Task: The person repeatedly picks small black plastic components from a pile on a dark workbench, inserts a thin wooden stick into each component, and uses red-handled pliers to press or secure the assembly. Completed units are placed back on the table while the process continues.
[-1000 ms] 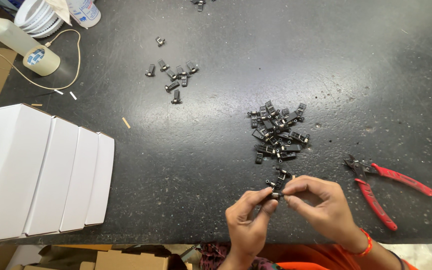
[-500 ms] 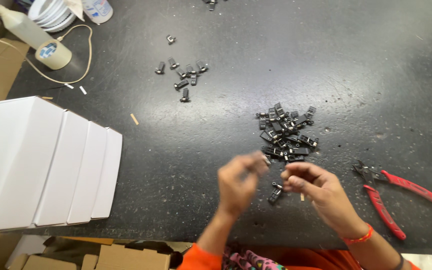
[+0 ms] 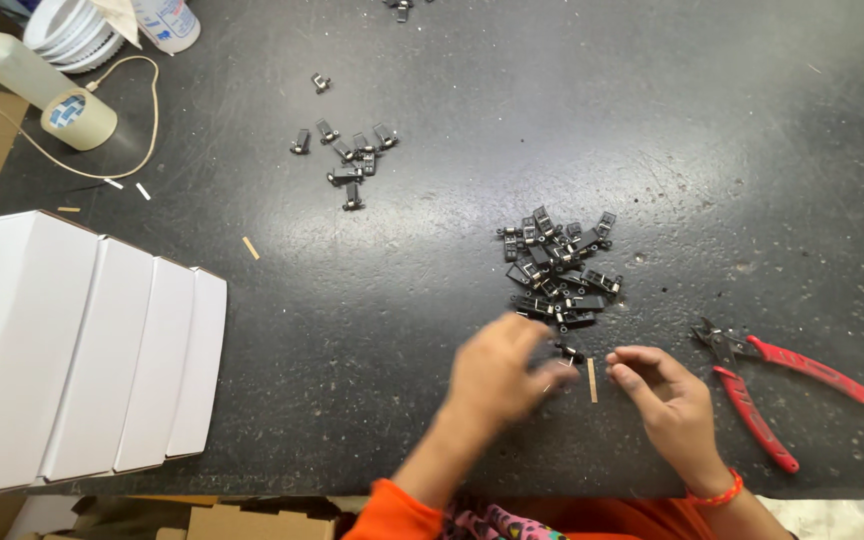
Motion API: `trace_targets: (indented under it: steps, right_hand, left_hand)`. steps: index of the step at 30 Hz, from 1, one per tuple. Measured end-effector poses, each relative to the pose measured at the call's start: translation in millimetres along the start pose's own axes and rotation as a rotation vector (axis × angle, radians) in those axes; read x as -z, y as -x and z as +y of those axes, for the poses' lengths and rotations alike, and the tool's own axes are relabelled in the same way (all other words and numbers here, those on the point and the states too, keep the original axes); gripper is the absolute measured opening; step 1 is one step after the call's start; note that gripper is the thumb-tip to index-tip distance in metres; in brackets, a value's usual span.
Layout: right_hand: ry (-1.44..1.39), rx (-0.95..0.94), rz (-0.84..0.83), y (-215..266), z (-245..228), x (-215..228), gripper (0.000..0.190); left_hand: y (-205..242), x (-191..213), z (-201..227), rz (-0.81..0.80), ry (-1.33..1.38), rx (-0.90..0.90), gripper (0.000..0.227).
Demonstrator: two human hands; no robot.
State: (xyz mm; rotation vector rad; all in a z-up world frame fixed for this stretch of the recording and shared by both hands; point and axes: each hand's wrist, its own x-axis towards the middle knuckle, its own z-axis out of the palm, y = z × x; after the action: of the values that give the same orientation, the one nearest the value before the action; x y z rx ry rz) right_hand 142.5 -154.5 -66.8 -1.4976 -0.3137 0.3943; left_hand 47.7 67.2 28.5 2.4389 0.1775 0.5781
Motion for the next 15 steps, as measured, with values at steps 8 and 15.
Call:
trace_targets:
  steps: [8,15]
  right_hand:
    - [0.125,-0.022,-0.039,-6.6,-22.3,-3.3,0.024]
    - [0.424,0.131,-0.245,-18.0,-62.7,-17.0,0.021]
  left_hand:
    - [-5.1,-30.8,-0.6,0.066,-0.142,-0.095,0.029]
    - [9.4,-11.6,29.8,0.133,0.449,0.134,0.025]
